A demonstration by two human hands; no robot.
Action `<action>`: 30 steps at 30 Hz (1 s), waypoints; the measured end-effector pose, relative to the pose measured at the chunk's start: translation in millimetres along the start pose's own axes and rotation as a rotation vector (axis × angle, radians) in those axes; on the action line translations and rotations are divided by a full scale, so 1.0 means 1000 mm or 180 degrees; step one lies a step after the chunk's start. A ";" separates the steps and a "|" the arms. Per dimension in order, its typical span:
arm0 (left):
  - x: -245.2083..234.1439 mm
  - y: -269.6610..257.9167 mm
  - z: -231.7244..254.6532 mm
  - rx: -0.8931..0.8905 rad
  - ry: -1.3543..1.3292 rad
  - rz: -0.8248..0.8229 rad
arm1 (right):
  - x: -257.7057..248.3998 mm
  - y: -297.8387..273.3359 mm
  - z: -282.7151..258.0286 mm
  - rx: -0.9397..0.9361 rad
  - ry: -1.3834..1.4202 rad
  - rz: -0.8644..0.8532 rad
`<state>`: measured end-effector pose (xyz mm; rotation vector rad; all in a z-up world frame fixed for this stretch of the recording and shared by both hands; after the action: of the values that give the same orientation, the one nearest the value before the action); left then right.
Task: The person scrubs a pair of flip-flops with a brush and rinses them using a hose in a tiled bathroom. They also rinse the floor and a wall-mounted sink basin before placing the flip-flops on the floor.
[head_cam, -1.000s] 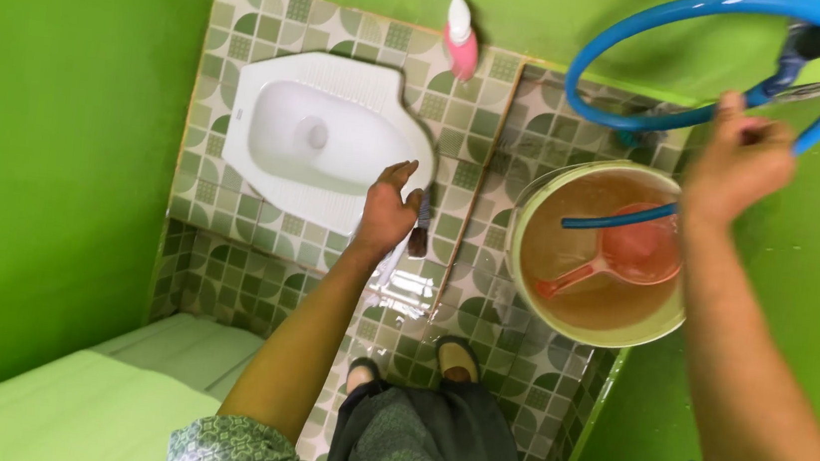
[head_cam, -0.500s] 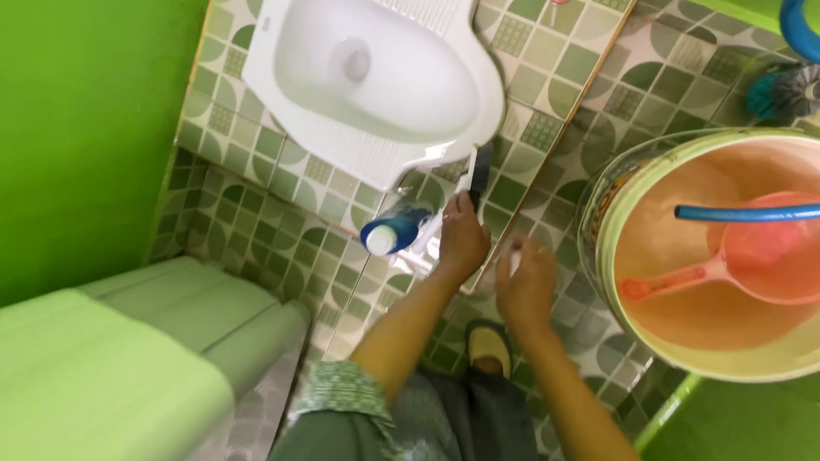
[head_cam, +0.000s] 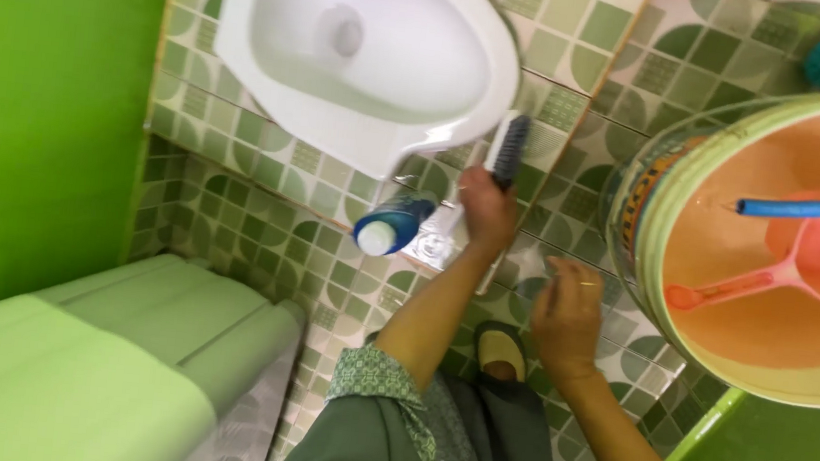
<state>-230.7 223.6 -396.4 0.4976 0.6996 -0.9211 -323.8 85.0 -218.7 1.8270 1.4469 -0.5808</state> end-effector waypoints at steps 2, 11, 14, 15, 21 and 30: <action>-0.042 0.022 0.046 -0.0038 -0.0375 0.0064 | 0.000 -0.005 -0.004 0.0181 -0.0065 0.0102; -0.208 0.187 0.077 -0.0491 -0.1010 0.0020 | 0.071 0.032 -0.152 -0.0349 0.0095 -0.0756; -0.273 0.220 0.027 -0.0680 -0.0879 -0.0170 | 0.120 0.033 -0.184 -0.1105 -0.0329 -0.1016; -0.294 0.225 0.004 -0.0826 -0.0778 -0.0277 | 0.139 0.026 -0.190 -0.1517 -0.0641 -0.1131; -0.409 0.218 -0.107 -0.1312 -0.0232 -0.0262 | 0.185 0.012 -0.186 -0.1978 -0.1486 -0.1541; -0.494 0.178 -0.160 -0.1734 -0.0812 0.0191 | 0.105 0.045 -0.287 -0.1794 -0.1626 -0.1400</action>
<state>-337.2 689.8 -127.5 -0.0814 0.6638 -0.6831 -277.6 365.9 -100.5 0.8491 1.4570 -0.6994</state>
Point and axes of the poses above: each hand's wrist, its own y-axis towards the middle knuckle, its own x-axis out of the palm, z = x × y, the point moved 6 cm from there along y, towards the middle knuckle, and after that the axes turned 15 degrees about z, right-handed, at the moved point
